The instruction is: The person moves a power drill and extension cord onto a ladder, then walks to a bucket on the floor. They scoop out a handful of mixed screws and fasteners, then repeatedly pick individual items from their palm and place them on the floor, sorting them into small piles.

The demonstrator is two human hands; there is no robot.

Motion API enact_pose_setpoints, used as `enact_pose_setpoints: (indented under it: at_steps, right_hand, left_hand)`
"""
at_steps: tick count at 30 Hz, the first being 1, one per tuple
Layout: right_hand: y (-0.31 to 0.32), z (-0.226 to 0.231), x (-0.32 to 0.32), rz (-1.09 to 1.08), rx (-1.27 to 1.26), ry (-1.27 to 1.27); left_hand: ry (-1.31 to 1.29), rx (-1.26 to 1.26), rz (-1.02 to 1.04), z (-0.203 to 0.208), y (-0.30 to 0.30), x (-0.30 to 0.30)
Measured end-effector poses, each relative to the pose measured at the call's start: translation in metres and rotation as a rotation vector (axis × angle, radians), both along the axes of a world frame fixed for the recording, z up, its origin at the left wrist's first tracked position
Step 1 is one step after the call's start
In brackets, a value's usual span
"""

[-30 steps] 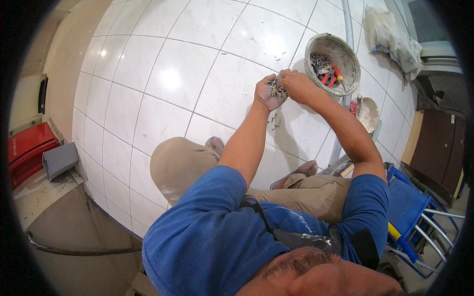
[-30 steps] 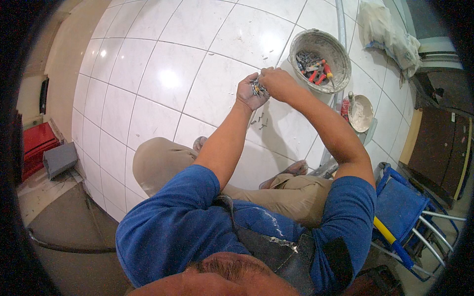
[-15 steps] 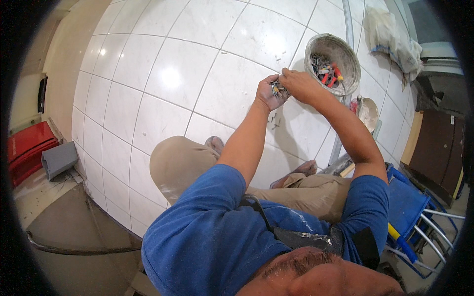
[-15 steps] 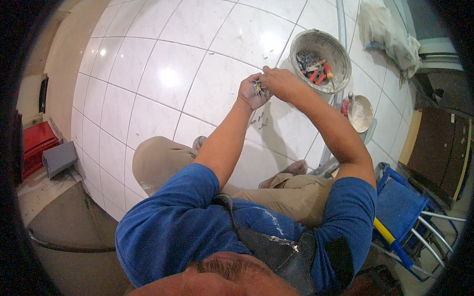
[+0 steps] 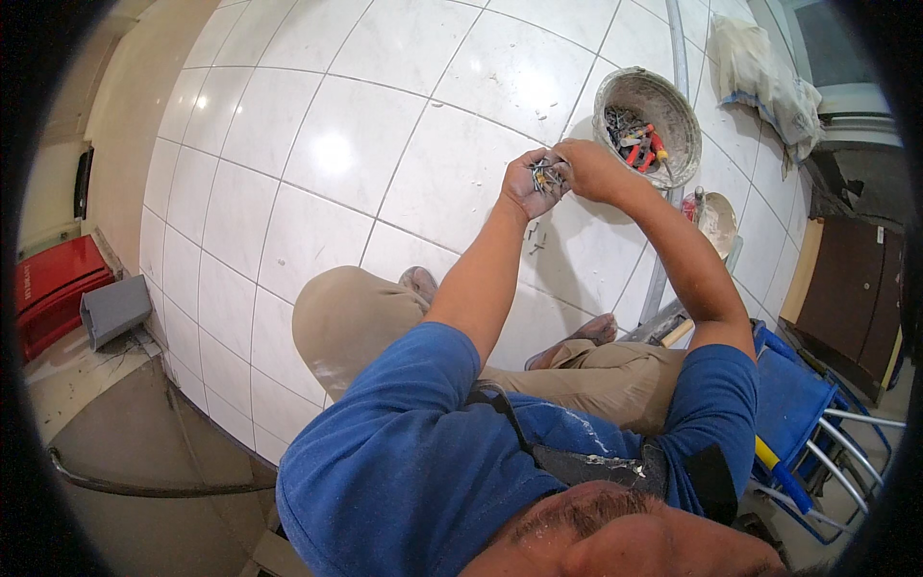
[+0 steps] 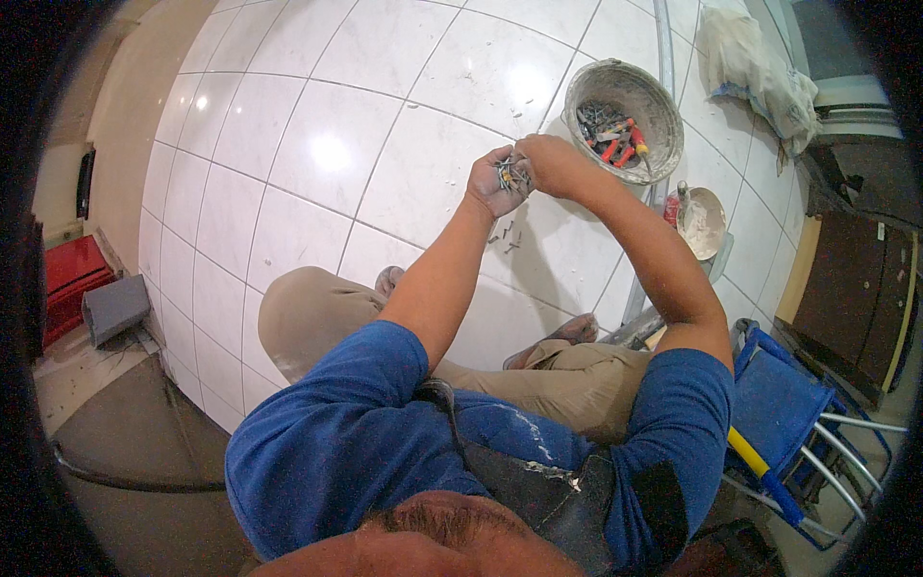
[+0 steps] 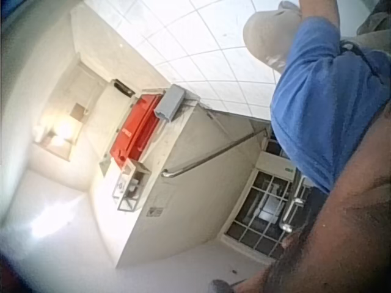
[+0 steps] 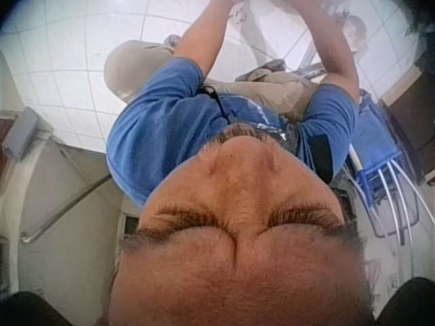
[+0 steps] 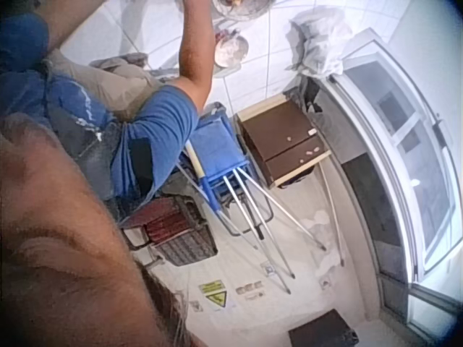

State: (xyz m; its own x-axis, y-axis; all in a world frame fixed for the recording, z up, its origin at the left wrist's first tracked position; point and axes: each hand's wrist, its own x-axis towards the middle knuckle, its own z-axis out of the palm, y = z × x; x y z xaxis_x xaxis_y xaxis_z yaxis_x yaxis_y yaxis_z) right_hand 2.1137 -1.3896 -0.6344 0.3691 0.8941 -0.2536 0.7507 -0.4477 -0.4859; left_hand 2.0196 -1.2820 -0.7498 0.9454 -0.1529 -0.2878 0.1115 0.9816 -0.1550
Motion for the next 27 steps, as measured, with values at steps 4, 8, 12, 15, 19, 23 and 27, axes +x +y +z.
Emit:
enact_pose_setpoints:
  at_steps: [4,8,12,15,19,23,27]
  right_hand:
    - [-0.005,-0.003,0.004,-0.099,0.101,0.284]
    - [-0.008,0.0,0.006,-0.189,0.181,0.715]
    - [-0.012,0.009,0.006,-0.163,0.201,0.806]
    - [-0.017,0.006,0.011,-0.114,0.136,0.777]
    - [-0.028,-0.029,0.014,0.112,-0.025,0.67]
    - [-0.043,-0.091,-0.013,0.052,-0.181,0.297]
    - [-0.059,-0.128,-0.038,-0.118,-0.213,0.338]
  left_hand:
    - [-0.136,-0.106,-0.012,-0.001,0.0,0.0]
    - [-0.047,0.069,-0.013,-0.004,0.003,0.0]
    - [-0.057,0.086,-0.024,-0.01,0.008,0.001]
    - [-0.067,-0.043,0.094,-0.009,0.014,0.001]
    - [-0.032,0.048,0.231,0.001,0.024,-0.004]
    - [-0.031,0.0,0.207,0.01,0.028,-0.002]
    - [-0.022,-0.022,0.202,0.012,0.026,-0.002]
